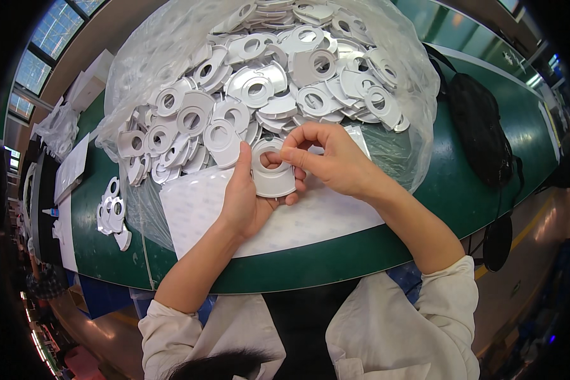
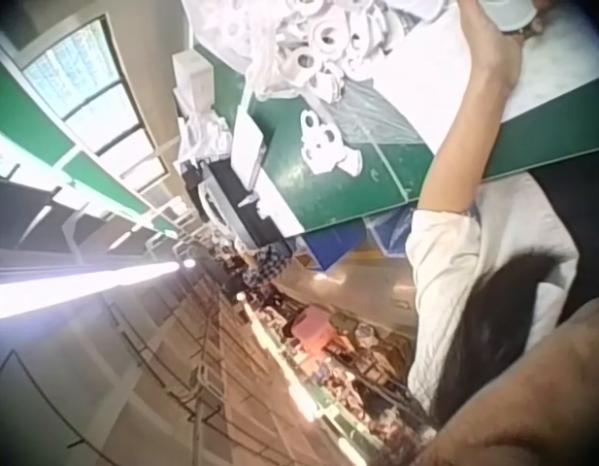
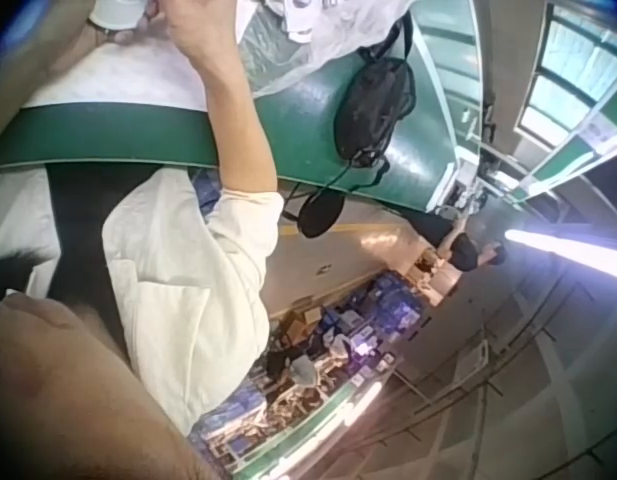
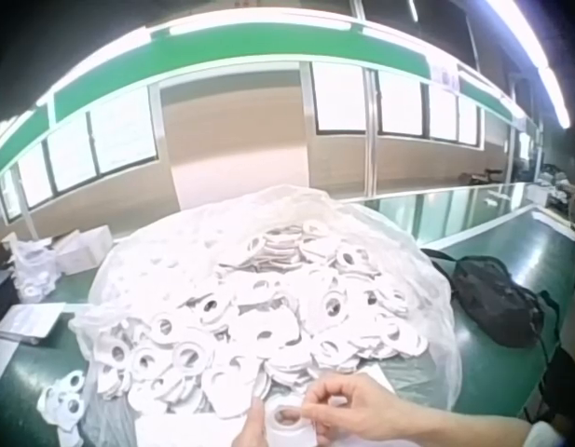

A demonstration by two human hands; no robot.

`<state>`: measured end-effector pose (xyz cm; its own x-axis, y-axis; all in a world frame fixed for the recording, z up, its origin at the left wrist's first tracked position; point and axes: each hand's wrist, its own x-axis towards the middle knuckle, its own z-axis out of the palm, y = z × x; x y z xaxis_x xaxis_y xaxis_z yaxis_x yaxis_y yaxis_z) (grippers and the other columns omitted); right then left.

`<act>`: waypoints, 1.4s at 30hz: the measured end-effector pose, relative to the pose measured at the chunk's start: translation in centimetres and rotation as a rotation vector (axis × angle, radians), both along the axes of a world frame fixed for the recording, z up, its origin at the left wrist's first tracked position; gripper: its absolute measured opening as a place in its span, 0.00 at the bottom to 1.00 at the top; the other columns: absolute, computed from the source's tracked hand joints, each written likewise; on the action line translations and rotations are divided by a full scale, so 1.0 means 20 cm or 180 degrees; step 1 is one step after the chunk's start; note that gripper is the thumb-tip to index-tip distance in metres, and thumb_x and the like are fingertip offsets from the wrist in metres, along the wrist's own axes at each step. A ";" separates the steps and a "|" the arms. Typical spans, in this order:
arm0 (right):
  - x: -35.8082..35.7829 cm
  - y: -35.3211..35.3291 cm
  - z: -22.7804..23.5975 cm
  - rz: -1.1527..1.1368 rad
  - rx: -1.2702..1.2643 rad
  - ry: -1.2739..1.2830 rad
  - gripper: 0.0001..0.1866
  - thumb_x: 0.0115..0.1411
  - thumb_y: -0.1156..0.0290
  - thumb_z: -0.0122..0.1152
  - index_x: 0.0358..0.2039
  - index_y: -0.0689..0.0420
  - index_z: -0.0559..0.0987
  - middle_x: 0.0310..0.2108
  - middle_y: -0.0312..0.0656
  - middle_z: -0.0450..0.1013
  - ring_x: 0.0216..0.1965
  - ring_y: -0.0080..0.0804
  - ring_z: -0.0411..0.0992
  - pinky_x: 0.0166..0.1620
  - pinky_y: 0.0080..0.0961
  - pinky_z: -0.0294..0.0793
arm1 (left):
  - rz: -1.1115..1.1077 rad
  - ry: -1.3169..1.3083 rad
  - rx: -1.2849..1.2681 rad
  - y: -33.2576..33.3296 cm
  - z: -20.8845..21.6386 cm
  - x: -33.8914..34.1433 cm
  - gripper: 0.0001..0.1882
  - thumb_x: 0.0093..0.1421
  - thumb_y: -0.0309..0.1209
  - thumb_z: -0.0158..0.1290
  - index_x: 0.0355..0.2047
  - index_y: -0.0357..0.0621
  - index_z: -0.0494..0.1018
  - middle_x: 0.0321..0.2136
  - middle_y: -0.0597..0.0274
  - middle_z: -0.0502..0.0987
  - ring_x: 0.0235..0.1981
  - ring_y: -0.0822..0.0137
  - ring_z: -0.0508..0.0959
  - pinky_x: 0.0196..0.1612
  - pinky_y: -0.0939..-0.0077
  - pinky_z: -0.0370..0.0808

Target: Applying small white adhesive components or pads to circular metal parts on an assembly line.

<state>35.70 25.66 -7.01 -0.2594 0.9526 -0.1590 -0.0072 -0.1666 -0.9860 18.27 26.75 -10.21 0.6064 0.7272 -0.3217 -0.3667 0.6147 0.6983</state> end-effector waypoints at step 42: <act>-0.01 -0.01 -0.04 -0.0836 0.3387 -0.2359 0.06 0.54 0.76 0.53 0.33 0.60 0.76 0.34 0.41 0.71 0.32 0.28 0.69 0.33 0.23 0.69 | 0.0078 0.0139 0.0139 -0.01 0.00 -0.01 0.13 0.64 0.35 0.45 0.45 0.43 0.64 0.34 0.57 0.75 0.34 0.67 0.77 0.29 0.74 0.72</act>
